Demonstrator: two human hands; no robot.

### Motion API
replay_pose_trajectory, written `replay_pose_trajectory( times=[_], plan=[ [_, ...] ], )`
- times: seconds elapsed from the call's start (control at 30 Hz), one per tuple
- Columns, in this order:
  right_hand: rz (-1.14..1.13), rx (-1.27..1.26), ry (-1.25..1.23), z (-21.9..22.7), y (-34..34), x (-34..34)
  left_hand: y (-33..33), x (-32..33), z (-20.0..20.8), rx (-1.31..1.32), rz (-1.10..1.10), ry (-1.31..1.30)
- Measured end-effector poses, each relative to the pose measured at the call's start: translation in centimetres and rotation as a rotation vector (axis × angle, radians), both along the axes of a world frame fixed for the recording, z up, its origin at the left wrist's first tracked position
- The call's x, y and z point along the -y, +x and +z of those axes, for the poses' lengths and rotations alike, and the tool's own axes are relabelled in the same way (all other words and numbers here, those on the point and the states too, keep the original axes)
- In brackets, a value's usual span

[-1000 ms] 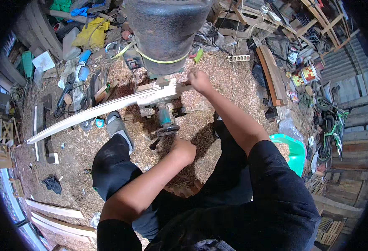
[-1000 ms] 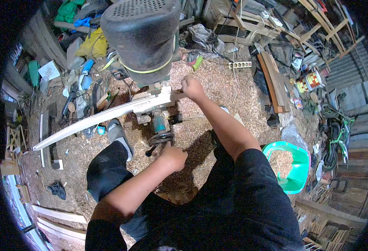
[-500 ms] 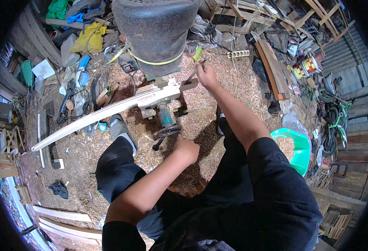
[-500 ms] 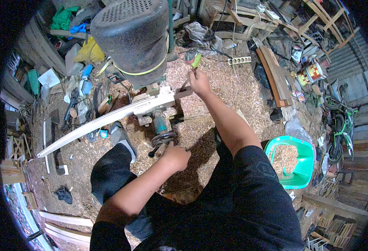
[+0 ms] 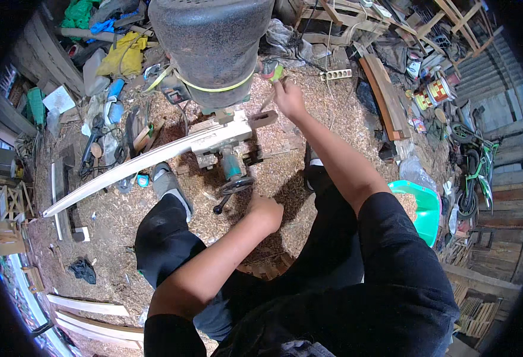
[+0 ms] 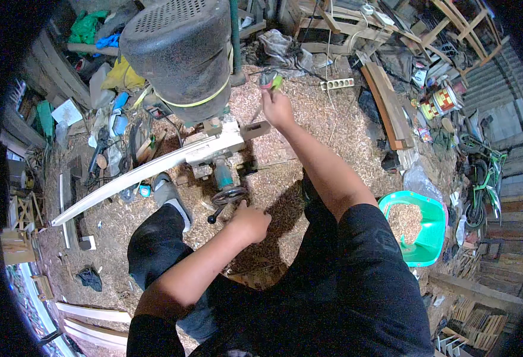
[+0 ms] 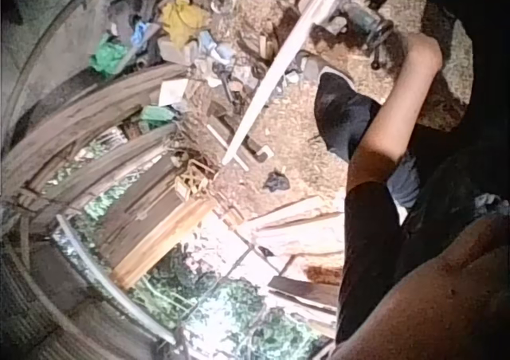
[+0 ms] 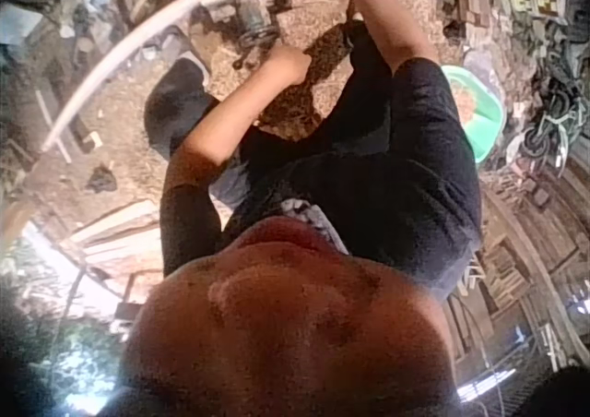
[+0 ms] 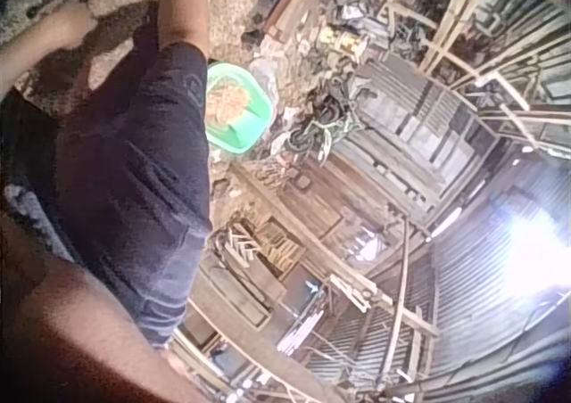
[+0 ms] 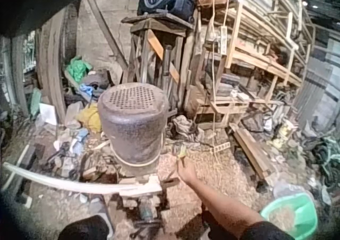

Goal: Shaping a long piece of wood using a wood lathe and a hand-held cutting tool.

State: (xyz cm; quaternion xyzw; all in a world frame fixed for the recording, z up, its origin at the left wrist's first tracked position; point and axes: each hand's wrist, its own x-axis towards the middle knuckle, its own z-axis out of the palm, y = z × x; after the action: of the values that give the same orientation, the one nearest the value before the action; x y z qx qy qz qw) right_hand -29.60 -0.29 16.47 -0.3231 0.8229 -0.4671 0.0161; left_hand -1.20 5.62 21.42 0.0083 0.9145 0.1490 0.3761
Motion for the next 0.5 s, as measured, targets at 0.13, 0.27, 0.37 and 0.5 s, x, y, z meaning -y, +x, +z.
replay_pose_trajectory(
  times=[0.13, 0.27, 0.37, 0.5],
  plan=[
    [0.150, -0.140, 0.143, 0.3, 0.3, -0.9, -0.2, -0.4, -0.9, 0.010, -0.010, 0.005],
    [0.331, -0.263, 0.245, 1.2, 1.4, -0.5, 0.4, -0.3, -1.7, -0.064, -0.035, -0.029],
    [0.361, -0.292, 0.267, 0.7, 1.7, -0.1, 0.3, -0.3, -2.1, 0.031, 0.004, -0.014],
    [0.384, -0.305, 0.184, -2.9, 0.1, -1.4, -0.7, -0.8, -1.6, 0.000, -0.041, -0.014]
  ],
)
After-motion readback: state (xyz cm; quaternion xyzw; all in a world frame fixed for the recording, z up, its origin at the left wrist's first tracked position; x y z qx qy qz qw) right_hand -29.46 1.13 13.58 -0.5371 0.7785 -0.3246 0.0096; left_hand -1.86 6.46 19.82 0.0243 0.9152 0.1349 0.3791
